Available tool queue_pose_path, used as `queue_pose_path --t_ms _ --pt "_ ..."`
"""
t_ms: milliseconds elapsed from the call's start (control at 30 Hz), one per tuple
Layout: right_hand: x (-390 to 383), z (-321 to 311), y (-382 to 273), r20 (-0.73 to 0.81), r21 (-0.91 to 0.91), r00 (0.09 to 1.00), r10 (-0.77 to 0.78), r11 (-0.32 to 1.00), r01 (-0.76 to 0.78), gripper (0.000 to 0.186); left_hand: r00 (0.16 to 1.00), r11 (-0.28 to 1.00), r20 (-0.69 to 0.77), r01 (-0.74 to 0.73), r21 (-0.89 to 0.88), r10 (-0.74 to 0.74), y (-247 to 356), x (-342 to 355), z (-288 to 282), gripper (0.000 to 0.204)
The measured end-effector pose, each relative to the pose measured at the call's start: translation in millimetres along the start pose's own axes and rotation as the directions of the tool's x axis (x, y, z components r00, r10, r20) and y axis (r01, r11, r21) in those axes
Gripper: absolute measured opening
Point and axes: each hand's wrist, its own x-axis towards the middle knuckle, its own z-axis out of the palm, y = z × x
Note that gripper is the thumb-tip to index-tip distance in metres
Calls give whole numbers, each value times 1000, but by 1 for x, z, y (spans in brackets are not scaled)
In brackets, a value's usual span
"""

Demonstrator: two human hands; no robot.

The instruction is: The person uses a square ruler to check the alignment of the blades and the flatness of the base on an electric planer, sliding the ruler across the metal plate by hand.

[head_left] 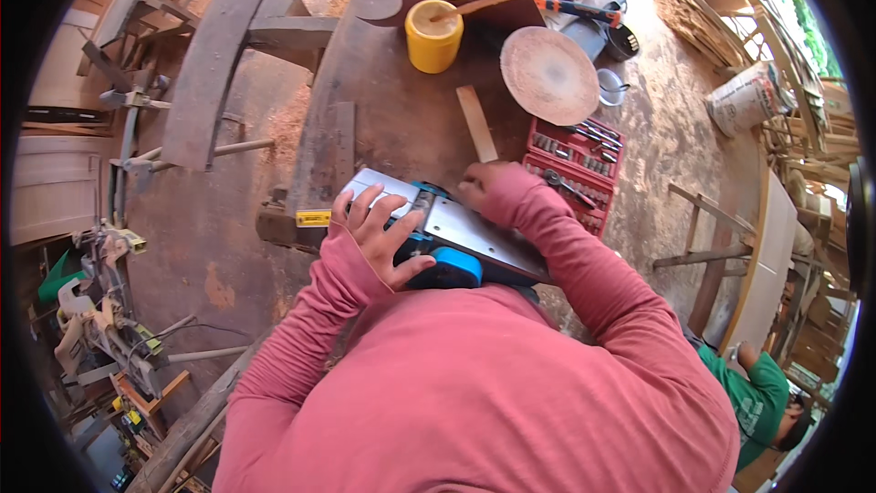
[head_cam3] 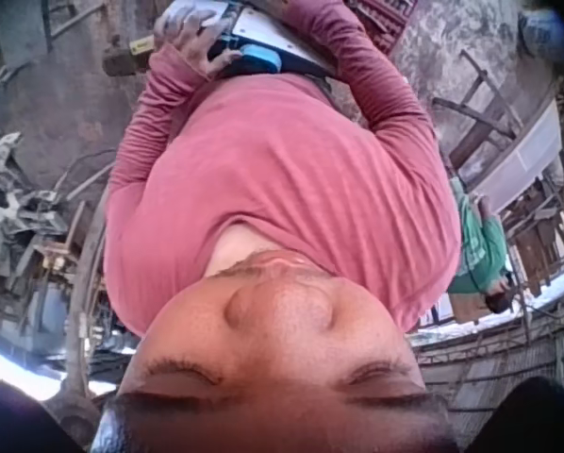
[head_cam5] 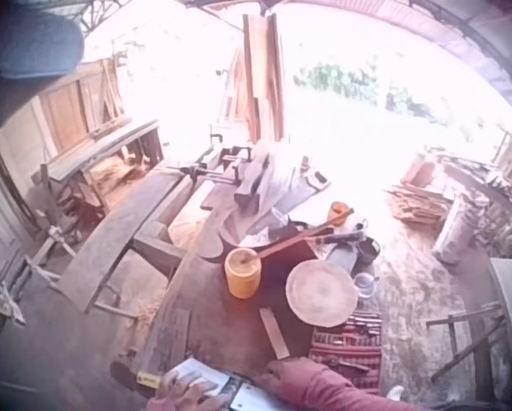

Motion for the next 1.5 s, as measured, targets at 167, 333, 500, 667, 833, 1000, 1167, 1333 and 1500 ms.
queue_pose_path --t_ms 167,333,500,667,833,1000,1167,1333,1500 --pt "-61 -51 76 -214 23 924 318 947 -320 39 994 981 77 85 -176 -73 -6 -11 35 48" --pt "-84 -27 135 -309 -38 933 181 979 -202 42 997 971 -36 56 -233 -66 -2 -12 47 38" --pt "-80 -10 157 -478 -59 878 26 996 -62 28 996 962 -77 31 -272 -54 0 -11 46 33" --pt "-77 -38 93 -459 -15 884 -91 995 95 15 988 945 -108 67 -322 -107 2 -17 53 35" --pt "-26 -23 6 -108 354 991 -74 929 108 26 987 958 -117 73 -278 -108 0 -19 55 34" --pt "19 8 -5 34 622 987 -159 776 103 30 984 948 -121 91 -305 -133 0 -17 59 35" --pt "34 8 -10 232 622 973 -20 772 -132 30 979 943 -144 92 -319 -144 0 -18 59 35" --pt "31 18 -17 155 712 988 10 692 -119 27 976 942 -154 95 -323 -151 1 -19 58 35" --pt "17 8 -21 -44 429 998 -50 901 64 22 979 936 -136 99 -339 -153 0 -18 57 35"
